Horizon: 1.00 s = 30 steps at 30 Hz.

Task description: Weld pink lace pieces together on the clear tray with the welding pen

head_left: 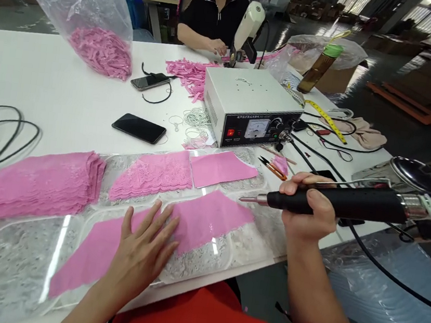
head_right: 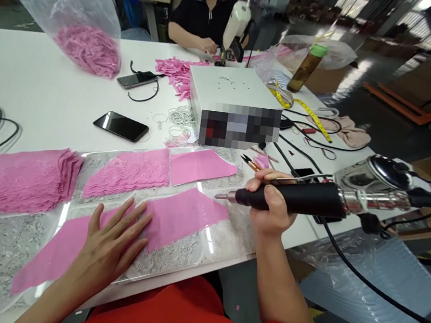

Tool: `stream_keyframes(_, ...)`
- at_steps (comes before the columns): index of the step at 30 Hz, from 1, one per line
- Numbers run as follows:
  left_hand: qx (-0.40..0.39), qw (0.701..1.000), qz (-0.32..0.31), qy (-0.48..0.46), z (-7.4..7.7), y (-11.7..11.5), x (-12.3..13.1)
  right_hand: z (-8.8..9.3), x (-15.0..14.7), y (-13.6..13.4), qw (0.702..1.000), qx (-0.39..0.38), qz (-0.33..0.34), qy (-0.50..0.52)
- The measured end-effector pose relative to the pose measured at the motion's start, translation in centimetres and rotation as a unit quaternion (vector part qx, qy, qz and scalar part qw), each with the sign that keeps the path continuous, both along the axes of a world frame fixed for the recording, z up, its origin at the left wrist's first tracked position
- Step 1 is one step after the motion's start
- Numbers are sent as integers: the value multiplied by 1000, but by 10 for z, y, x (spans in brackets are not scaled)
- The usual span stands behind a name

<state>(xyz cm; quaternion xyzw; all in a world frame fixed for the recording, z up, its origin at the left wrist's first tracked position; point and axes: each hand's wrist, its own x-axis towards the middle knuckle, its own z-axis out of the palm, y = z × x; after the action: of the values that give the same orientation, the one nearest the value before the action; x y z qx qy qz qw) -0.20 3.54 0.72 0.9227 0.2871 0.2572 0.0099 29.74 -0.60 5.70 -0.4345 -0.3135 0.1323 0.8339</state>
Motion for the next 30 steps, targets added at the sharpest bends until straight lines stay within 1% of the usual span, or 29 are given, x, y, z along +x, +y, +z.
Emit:
stream_keyframes(4,-10,1000,-9,1,1,0,0,0,10,-23,999,-8,-32,-16)
stream_keyframes(7,-13,1000,-9,-1,1,-1,1,-2,12,-29,999,-10,-43,-29)
stream_keyframes(14,-9,1000,-5,1,1,-2,2,-7,10,-29,999,-16,-25,-26)
stream_keyframes(19,-3,1000,-5,11,2,-2,1,-8,10,-29,999,-26,-32,-31)
stream_keyframes(22,-1,1000,-5,14,2,-2,0,-8,10,-29,999,-15,-36,-31)
stream_keyframes(30,-3,1000,-2,5,1,-2,1,-9,11,-29,998,-29,-16,-45)
